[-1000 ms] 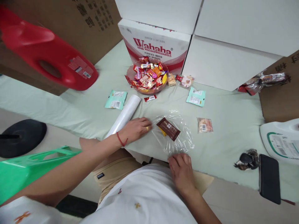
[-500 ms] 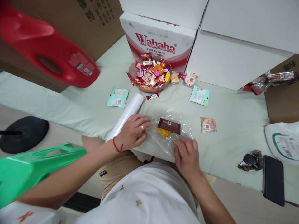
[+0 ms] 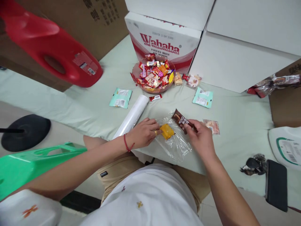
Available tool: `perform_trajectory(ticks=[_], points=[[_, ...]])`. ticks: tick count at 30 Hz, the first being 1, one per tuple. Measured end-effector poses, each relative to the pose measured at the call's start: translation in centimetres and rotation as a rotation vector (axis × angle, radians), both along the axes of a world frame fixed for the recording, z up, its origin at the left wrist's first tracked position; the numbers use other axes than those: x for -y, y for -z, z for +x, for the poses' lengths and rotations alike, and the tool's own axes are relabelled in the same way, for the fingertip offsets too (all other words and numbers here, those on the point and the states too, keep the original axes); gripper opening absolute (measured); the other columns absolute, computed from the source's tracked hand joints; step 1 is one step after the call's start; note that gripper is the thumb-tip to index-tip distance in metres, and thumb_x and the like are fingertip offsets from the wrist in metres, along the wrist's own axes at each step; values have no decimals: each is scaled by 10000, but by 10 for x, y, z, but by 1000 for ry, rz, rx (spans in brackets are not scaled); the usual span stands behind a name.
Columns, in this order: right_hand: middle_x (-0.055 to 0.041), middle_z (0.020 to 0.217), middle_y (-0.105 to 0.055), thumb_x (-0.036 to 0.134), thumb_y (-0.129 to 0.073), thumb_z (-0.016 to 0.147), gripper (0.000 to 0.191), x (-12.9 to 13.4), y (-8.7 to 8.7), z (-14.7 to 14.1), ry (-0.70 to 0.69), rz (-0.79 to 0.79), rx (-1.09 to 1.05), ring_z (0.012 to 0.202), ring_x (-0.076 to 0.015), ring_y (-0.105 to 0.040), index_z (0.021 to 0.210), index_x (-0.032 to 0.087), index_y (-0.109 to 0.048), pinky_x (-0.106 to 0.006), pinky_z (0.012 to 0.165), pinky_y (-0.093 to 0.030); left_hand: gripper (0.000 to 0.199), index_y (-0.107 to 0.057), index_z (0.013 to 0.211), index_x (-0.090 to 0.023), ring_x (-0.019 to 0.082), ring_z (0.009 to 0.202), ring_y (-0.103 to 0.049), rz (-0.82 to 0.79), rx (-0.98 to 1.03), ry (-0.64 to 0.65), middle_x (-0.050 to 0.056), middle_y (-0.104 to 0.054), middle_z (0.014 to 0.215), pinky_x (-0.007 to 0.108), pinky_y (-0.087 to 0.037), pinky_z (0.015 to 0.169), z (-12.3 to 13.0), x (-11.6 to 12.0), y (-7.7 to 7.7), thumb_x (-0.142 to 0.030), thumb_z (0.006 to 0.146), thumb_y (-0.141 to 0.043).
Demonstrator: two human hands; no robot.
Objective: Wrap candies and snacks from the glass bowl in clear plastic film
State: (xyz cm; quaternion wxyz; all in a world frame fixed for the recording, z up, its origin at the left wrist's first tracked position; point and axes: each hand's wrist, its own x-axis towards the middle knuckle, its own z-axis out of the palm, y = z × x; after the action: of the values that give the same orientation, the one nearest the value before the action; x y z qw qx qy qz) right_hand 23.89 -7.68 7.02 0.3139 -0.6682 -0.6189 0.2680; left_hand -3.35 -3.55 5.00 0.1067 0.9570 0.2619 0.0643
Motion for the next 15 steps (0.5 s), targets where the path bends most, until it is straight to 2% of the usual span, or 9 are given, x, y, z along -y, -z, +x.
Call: perform_trajectory(ticks=[3, 5, 7, 9, 12, 15], points=[[-27, 729, -706, 537, -729, 833, 417, 9, 6, -12, 173, -252, -449, 603, -150, -523, 1035, 173, -752, -298, 610, -412, 266, -704, 1115, -167, 254, 940, -541, -32, 35, -111, 101, -685, 982, 406, -380, 770, -4, 1, 2, -139, 955, -493], [-22, 723, -702, 572, -774, 756, 477, 16, 17, -20, 235, -341, -590, 584, -137, -516, 997, 161, -750, -286, 593, -402, 296, -701, 1109, -163, 258, 932, -537, -58, 67, -201, 108, -680, 995, 405, -413, 790, -9, 1, 4, -97, 912, -491], [-30, 752, -716, 581, -774, 738, 476, 23, 30, -24, 225, -390, -598, 619, -147, -544, 961, 161, -749, -285, 610, -408, 349, -690, 1128, -159, 259, 945, -539, -85, 103, -242, 115, -676, 1033, 404, -449, 829, -14, -1, 4, -58, 856, -496], [-40, 806, -735, 575, -743, 769, 443, 28, 40, -24, 179, -408, -517, 676, -164, -580, 952, 171, -748, -290, 644, -421, 433, -672, 1173, -159, 256, 996, -553, -107, 131, -222, 122, -671, 1119, 401, -472, 879, -17, -1, 4, -27, 796, -504], [-45, 863, -749, 566, -689, 827, 419, 29, 47, -20, 110, -409, -424, 739, -184, -617, 999, 186, -739, -299, 691, -446, 553, -636, 1278, -176, 262, 1143, -570, -116, 151, -151, 126, -650, 1296, 413, -471, 961, -16, -2, 0, -20, 763, -511], [-47, 847, -745, 581, -646, 865, 425, 26, 47, -16, 21, -423, -430, 750, -191, -640, 1003, 184, -713, -305, 707, -474, 627, -591, 1395, -215, 269, 1339, -517, -100, 147, -30, 101, -606, 1464, 456, -409, 1090, -4, -5, -3, -31, 801, -506]])
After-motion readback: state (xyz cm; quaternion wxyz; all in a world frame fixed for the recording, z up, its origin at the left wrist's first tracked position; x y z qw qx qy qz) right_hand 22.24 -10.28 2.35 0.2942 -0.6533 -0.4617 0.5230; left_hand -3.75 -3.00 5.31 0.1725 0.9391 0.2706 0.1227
